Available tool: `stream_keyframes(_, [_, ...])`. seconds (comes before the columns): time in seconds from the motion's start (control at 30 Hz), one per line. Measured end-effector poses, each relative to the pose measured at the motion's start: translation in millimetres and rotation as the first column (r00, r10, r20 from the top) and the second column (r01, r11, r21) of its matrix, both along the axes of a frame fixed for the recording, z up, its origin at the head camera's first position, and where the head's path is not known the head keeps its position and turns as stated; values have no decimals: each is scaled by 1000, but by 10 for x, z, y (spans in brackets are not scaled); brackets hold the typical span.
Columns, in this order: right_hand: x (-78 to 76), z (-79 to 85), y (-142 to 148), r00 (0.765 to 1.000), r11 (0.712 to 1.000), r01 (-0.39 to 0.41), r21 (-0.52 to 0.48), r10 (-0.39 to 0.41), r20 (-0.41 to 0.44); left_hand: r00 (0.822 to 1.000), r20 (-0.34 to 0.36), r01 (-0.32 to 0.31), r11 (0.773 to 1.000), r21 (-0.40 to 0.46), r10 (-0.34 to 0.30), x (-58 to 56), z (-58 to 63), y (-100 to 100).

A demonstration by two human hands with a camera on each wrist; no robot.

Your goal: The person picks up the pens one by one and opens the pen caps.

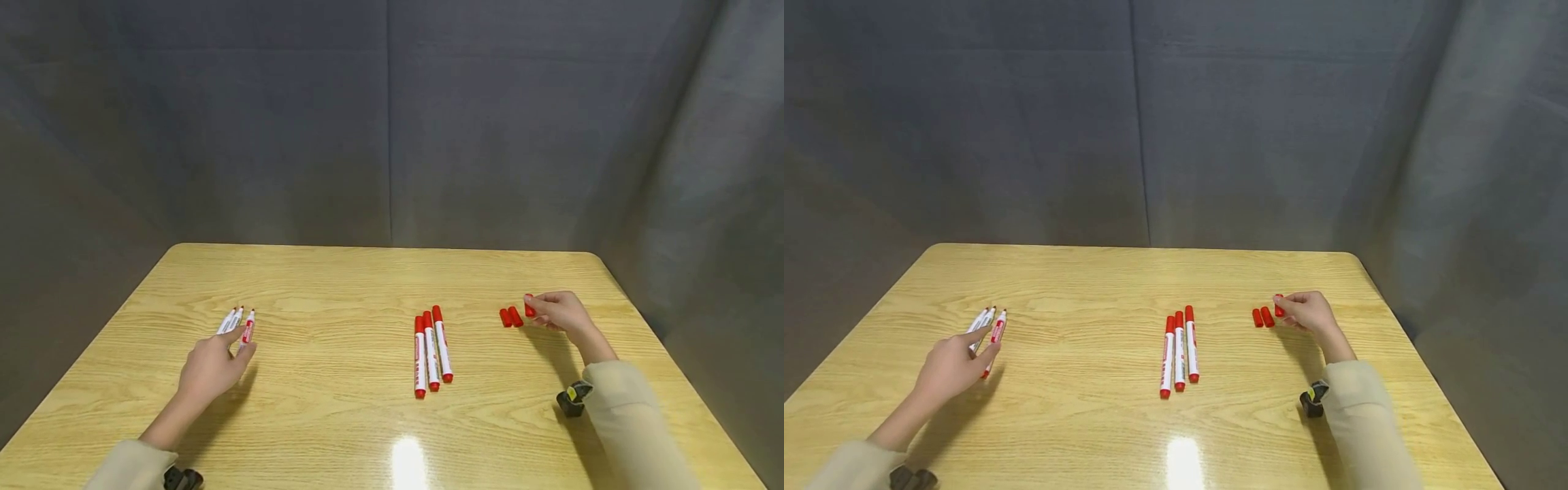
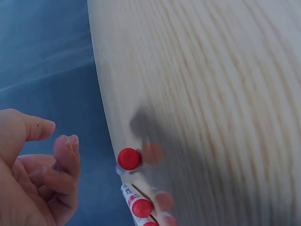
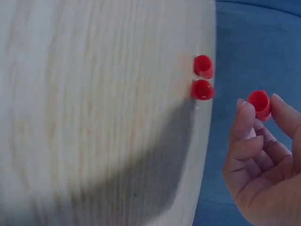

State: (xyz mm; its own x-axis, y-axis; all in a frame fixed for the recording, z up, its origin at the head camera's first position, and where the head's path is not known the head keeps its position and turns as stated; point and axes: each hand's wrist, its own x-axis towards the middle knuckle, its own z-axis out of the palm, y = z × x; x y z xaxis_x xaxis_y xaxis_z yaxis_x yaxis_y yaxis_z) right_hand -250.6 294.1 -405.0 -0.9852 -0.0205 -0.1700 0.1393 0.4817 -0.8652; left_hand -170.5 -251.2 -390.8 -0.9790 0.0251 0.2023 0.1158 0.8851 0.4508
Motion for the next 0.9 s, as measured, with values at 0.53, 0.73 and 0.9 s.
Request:
stream_keyframes(0.53, [-201, -223, 29, 995, 969, 90, 231, -98, 24, 999, -6, 39, 999, 34, -39, 30, 66, 78])
stream_keyframes(0.73, [-210, -232, 26, 994, 970, 86, 227, -100, 48, 999, -8, 37, 999, 31, -36, 28, 49, 71])
stream_keyframes(0.9, [-225, -224, 24, 993, 970, 84, 229, -100, 56, 999, -21, 38, 999, 30, -38, 20, 41, 71])
